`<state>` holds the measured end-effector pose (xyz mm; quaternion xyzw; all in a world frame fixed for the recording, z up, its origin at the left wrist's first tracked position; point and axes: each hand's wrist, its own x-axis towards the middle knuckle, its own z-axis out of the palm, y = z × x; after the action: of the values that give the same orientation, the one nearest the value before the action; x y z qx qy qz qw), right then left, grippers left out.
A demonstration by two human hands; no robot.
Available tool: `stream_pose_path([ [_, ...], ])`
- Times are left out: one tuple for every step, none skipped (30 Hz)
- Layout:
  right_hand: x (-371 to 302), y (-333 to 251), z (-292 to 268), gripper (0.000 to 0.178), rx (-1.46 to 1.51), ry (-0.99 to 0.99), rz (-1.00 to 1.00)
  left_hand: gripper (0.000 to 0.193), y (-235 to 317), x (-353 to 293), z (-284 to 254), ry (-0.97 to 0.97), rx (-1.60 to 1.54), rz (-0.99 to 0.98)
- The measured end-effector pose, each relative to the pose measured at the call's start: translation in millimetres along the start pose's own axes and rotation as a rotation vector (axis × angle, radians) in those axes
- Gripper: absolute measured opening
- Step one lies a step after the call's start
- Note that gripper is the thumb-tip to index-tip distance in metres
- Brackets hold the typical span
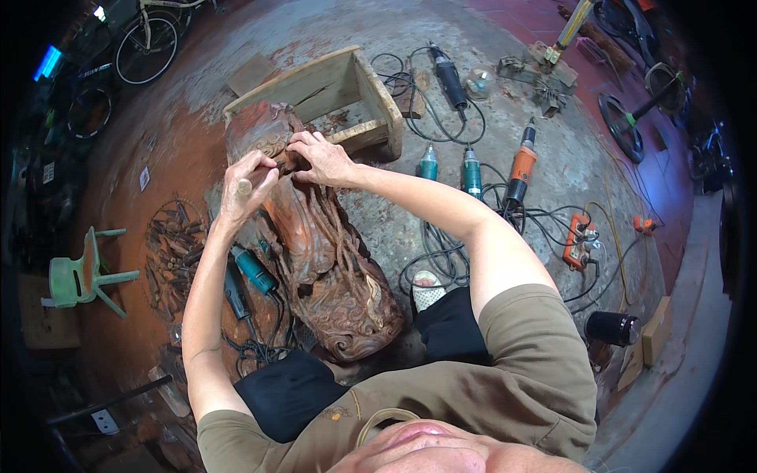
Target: The person is carving a wooden sculpture using a chisel and mallet. They are seated on the floor, carefully shaping the wood with precise hand movements.
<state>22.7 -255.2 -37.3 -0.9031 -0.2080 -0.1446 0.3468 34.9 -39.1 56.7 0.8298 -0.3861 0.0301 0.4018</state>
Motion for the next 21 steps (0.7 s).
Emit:
stream_pose_path([
  [-0.5, -0.6, 0.4, 0.058, -0.004, -0.001, -0.004, 0.011, 3.0, 1.9, -2.8, -0.008, -0.011, -0.027],
  [-1.2, -0.2, 0.2, 0.058, -0.002, -0.004, -0.013, 0.009, 7.6, 3.8, -8.2, -0.049, 0.004, -0.092],
  [-2.7, 1.6, -1.3, 0.057, -0.008, -0.008, 0.001, 0.01, 8.0, 4.7, -4.5, -0.016, -0.024, -0.119],
  [-1.5, -1.3, -0.4, 0.057, -0.002, -0.011, 0.007, 0.01, 10.2, 2.8, -4.7, 0.019, -0.039, -0.153],
  [-0.5, -3.5, 0.1, 0.057, 0.003, -0.016, 0.012, 0.01, 11.9, 1.2, -4.2, 0.055, -0.055, -0.189],
  [0.3, -3.3, -1.5, 0.056, -0.01, -0.019, 0.015, 0.01, 5.7, 1.3, 1.9, 0.073, -0.158, -0.257],
  [2.9, -3.8, 1.1, 0.056, -0.02, -0.004, -0.003, 0.012, -7.1, -1.2, 4.8, 0.094, -0.141, -0.118],
  [3.2, -3.1, 1.8, 0.056, -0.023, 0.001, -0.008, 0.013, -9.8, -1.9, 6.3, 0.084, -0.064, -0.038],
  [3.6, -1.8, 2.0, 0.055, -0.025, 0.005, -0.013, 0.013, -12.4, -4.1, 8.0, 0.072, 0.014, 0.04],
  [3.9, 0.6, 2.7, 0.055, -0.039, 0.004, -0.012, 0.013, -9.9, -7.2, 7.7, 0.066, 0.017, 0.044],
  [3.9, 2.5, 4.0, 0.055, -0.051, 0.004, -0.011, 0.013, -5.8, -10.7, 5.0, 0.059, 0.02, 0.047],
  [3.6, 3.7, 6.3, 0.054, -0.061, 0.047, -0.037, 0.014, -5.9, -13.8, 1.0, 0.071, 0.009, 0.014],
  [2.8, 4.7, 5.9, 0.055, -0.045, 0.042, -0.025, 0.014, -5.1, -15.6, -2.7, 0.061, -0.013, -0.037],
  [2.3, 5.0, 6.1, 0.055, -0.055, 0.033, -0.013, 0.014, -3.5, -16.2, -6.1, 0.05, -0.038, -0.085],
  [1.5, 5.5, 6.2, 0.056, -0.066, 0.025, 0.0, 0.015, -1.5, -16.2, -9.5, 0.038, -0.065, -0.132],
  [0.1, 6.1, 4.3, 0.056, -0.047, 0.022, 0.001, 0.016, 1.8, -14.6, -14.0, 0.018, -0.087, -0.214],
  [-0.4, 9.3, 5.7, 0.056, -0.055, 0.027, -0.018, 0.016, 3.6, -13.3, -14.1, 0.046, -0.108, -0.224],
  [-0.6, 11.0, 6.0, 0.057, -0.051, 0.028, -0.024, 0.015, 5.5, -11.3, -11.9, 0.071, -0.129, -0.233],
  [1.2, 7.7, 5.0, 0.057, -0.047, 0.029, -0.034, 0.015, 6.1, -9.7, -10.7, 0.101, -0.148, -0.242],
  [1.8, 3.8, 4.4, 0.057, -0.034, -0.003, -0.021, 0.014, 1.3, -8.7, -7.0, 0.112, -0.198, -0.223],
  [4.0, -1.2, 5.6, 0.057, -0.023, -0.007, -0.024, 0.012, -5.4, -9.1, -3.1, 0.128, -0.141, -0.148],
])
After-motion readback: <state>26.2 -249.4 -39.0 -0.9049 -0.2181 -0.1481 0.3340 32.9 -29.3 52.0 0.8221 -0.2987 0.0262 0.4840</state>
